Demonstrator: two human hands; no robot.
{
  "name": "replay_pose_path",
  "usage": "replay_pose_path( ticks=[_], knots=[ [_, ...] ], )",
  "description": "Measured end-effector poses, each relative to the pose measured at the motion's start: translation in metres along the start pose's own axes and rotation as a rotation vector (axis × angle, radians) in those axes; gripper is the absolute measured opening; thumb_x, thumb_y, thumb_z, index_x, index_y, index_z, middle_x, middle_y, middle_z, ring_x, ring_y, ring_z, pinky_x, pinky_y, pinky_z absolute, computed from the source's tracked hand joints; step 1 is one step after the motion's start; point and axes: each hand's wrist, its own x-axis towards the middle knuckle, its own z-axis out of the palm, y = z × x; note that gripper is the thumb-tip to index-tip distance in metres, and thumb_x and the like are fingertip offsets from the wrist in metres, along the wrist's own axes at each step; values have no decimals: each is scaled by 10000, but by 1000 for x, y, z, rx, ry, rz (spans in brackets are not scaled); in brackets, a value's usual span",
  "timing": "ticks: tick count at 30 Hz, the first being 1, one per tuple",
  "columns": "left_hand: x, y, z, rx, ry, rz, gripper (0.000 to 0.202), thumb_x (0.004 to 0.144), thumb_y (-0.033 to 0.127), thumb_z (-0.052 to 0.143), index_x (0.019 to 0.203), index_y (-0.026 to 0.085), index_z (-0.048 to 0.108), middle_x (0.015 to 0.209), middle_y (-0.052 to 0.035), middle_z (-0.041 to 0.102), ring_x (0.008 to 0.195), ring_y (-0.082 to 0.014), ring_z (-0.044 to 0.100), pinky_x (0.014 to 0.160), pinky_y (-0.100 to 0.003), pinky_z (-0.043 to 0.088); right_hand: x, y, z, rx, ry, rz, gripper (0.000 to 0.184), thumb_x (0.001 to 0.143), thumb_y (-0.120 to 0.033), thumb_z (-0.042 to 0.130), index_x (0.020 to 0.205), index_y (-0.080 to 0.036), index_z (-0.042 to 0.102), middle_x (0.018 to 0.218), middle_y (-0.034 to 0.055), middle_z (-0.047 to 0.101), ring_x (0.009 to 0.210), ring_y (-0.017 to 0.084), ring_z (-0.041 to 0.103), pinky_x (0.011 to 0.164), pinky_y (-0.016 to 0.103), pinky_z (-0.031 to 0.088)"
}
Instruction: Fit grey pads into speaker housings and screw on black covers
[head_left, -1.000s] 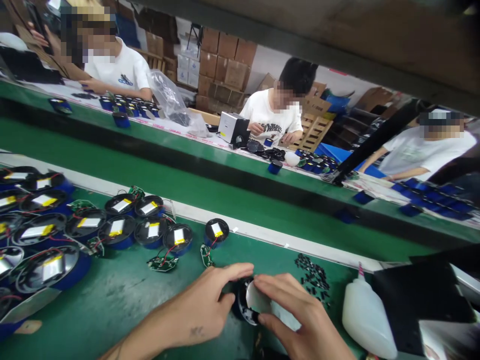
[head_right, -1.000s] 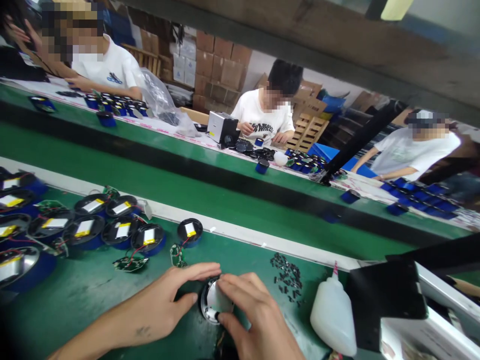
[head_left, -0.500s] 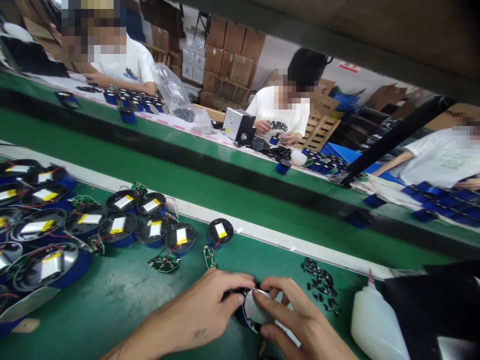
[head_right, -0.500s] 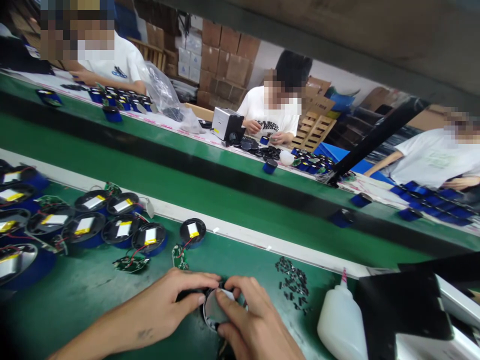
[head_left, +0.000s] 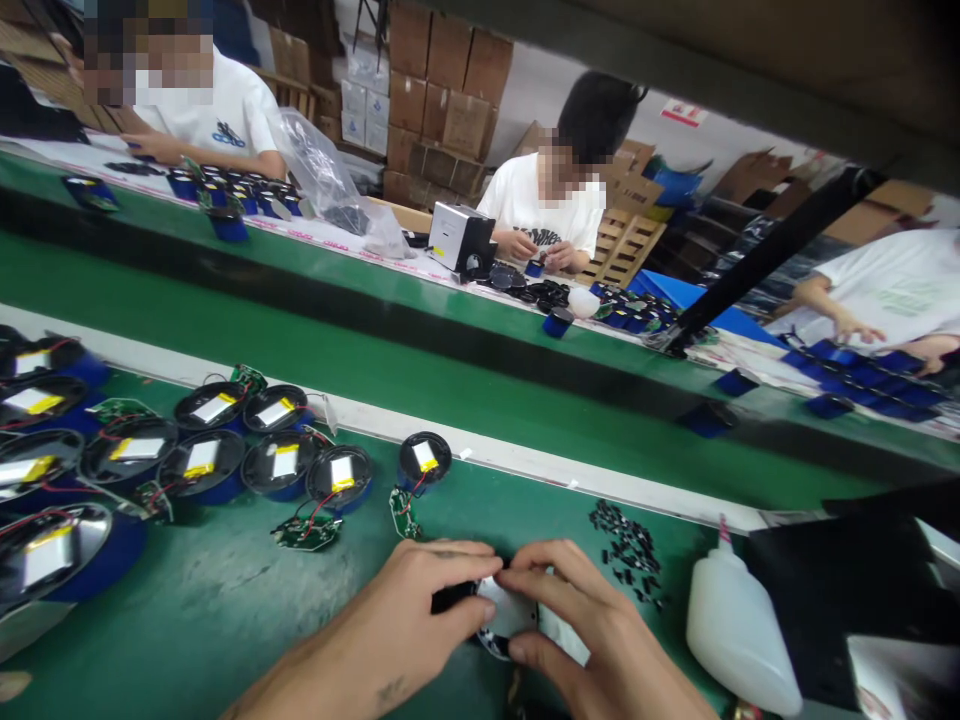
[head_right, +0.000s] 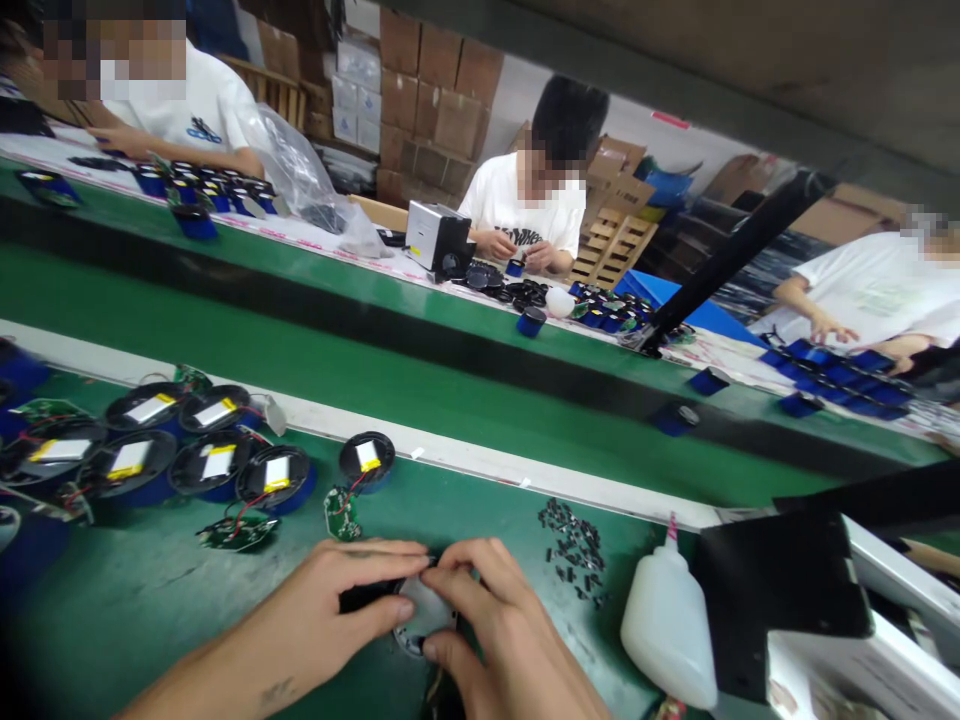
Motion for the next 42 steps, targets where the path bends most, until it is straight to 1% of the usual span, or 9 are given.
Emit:
replay_pose_path(
  ticks=[4, 11, 17, 23, 27, 33, 37, 40, 42],
  knots=[
    [-2, -6, 3, 67, -3, -13, 335, 847, 193, 671, 1149, 323, 737, 1210, -11, 738, 1145, -247, 677, 1029, -478, 513, -5, 6, 2, 70, 68, 32, 362, 840, -77, 650, 1163, -238, 631, 1153, 58, 617, 1082, 210, 600, 936, 296, 508],
    [-4, -13, 5, 291, -3, 62, 333, 886, 259, 610, 1196, 331, 711, 1240, -10, 717, 1135, -277, 685, 960, -508, 559, -9, 9, 0, 120, 71, 108, 319, 844, -118, 700, 1154, -190, 675, 1149, 74, 613, 1055, 205, 625, 933, 271, 508],
    [-6, -11, 2, 452, 43, 234, 326, 932, 260, 539, 1213, 271, 705, 1231, -22, 718, 1080, -246, 715, 895, -411, 593, -7, 8, -2, 126, 39, 153, 295, 862, -138, 704, 1151, -198, 711, 1178, 78, 620, 1081, 211, 610, 946, 289, 506],
    [-1, 0, -2, 564, 96, 402, 328, 963, 229, 466, 1113, 242, 758, 1147, -26, 754, 971, -200, 755, 829, -271, 586, -4, 11, -4, 136, 8, 129, 275, 861, -149, 717, 1131, -198, 736, 1208, 89, 663, 1070, 223, 630, 915, 314, 538],
    [1, 2, -3, 589, 104, 430, 359, 980, 220, 429, 1061, 210, 779, 1126, -48, 763, 967, -185, 756, 842, -224, 571, -3, 15, -2, 94, 10, 87, 280, 875, -174, 704, 1154, -185, 732, 1230, 106, 677, 1078, 241, 652, 982, 382, 535],
    [-6, -2, 3, 572, 68, 376, 336, 952, 199, 466, 1153, 205, 736, 1223, -29, 728, 1039, -150, 731, 932, -182, 529, -4, 19, -6, 107, 55, 3, 295, 804, -169, 781, 1096, -202, 758, 1185, 71, 717, 1043, 207, 702, 933, 251, 566],
    [-11, -8, 7, 534, 86, 327, 341, 950, 206, 466, 1188, 224, 710, 1259, -11, 711, 1048, -138, 726, 947, -176, 526, -6, 23, -4, 31, 147, -131, 283, 932, -344, 649, 1111, -147, 745, 1128, 104, 741, 975, 204, 729, 868, 239, 594],
    [-11, -13, 7, 513, 71, 335, 315, 962, 236, 489, 1193, 236, 702, 1269, -8, 706, 1056, -137, 722, 946, -176, 525, -7, 28, 10, -36, 350, -187, 411, 1011, -444, 477, 1025, -152, 765, 1048, 98, 764, 881, 180, 746, 818, 216, 609],
    [-11, -16, 7, 505, 57, 354, 304, 958, 233, 511, 1200, 234, 695, 1271, -15, 704, 1055, -142, 723, 942, -182, 528, -8, 29, 20, -112, 500, -206, 479, 1032, -452, 407, 963, -154, 775, 992, 98, 774, 829, 178, 752, 813, 218, 613]
  ],
)
